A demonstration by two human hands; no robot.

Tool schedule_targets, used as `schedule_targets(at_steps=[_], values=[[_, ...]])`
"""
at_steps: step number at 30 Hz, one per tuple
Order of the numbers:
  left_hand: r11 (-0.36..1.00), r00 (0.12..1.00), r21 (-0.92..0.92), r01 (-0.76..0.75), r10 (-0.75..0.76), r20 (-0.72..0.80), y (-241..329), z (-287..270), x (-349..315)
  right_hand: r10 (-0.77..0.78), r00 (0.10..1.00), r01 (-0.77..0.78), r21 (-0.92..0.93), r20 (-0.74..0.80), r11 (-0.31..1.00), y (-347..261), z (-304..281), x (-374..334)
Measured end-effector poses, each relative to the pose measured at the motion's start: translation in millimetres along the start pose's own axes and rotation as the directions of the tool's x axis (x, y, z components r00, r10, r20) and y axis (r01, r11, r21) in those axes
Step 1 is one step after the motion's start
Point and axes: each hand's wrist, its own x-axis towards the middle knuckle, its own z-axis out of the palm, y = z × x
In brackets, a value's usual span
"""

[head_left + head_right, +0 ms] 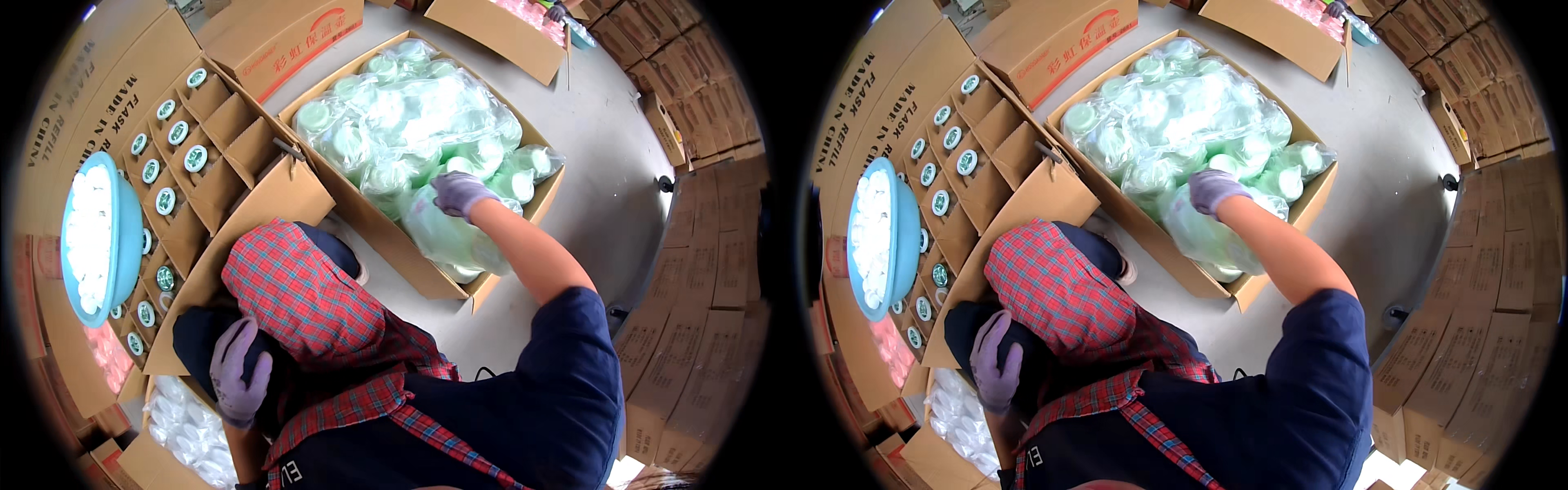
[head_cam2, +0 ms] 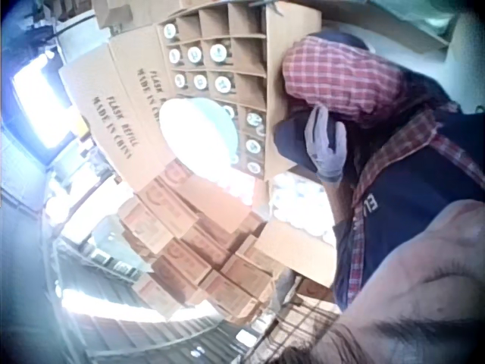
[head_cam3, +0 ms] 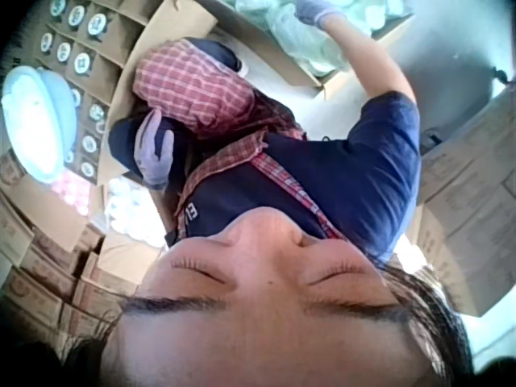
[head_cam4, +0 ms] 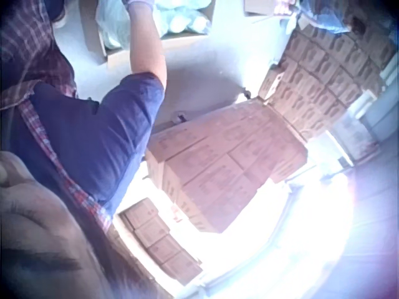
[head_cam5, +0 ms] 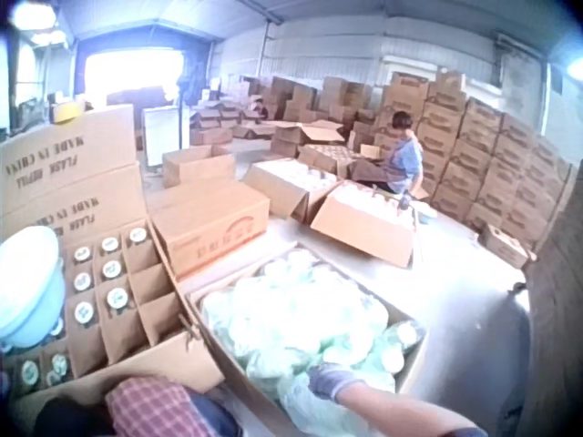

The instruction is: The person assembles light green thermos flasks by inserting metal liners, screwing on lids, and placing stoppers. They then wrap each completed flask in a plastic bag and place it into a cardboard box.

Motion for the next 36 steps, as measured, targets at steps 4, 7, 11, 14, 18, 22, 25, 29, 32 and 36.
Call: schedule_targets(at_steps=[4, 7, 11, 14, 18, 22, 25, 29, 32, 36], values=[[0.989, 0.994, 0.095, 0.109, -0.108, -0.017, -12, -13, -17, 0.098, 0.989, -0.102, 0.031, 0.110, 0.994, -23, 15, 91], [0.975, 0.984, 0.132, 0.178, -0.172, -0.054, -19, -20, -23, 0.161, 0.961, -0.156, -0.040, 0.224, 0.987, -12, 85, 186], [0.962, 0.973, 0.146, 0.232, -0.230, -0.035, -39, -22, -12, 0.288, 0.913, -0.325, 0.091, 0.288, 0.941, -3, 119, 226], [0.947, 0.960, 0.180, 0.267, -0.278, 0.037, -57, -24, -4, 0.030, 0.980, -0.098, 0.343, 0.198, 0.934, 27, 143, 225], [0.928, 0.941, 0.192, 0.320, -0.334, 0.049, -69, -36, -24, 0.114, 0.988, -0.051, 0.480, -0.103, 0.876, 22, 1, 117], [0.918, 0.935, 0.195, 0.347, -0.355, 0.007, -73, -34, 2, 0.294, 0.954, -0.297, 0.081, 0.053, 0.951, 83, 2, 147], [0.957, 0.976, 0.192, 0.216, -0.218, -0.010, -70, -29, 15, 0.484, 0.868, -0.495, 0.121, 0.110, 0.860, 78, 38, 190], [0.966, 0.986, 0.203, 0.163, -0.167, 0.005, -58, -34, 1, 0.582, 0.811, -0.584, 0.155, 0.061, 0.797, 71, 47, 197], [0.957, 0.972, 0.184, 0.224, -0.205, -0.114, -58, -43, -31, 0.490, 0.859, -0.477, 0.112, -0.150, 0.872, 86, 8, 153], [0.964, 0.943, 0.047, 0.263, -0.247, -0.222, -47, -32, -51, 0.365, 0.883, -0.398, -0.061, -0.294, 0.915, 50, -104, -1]])
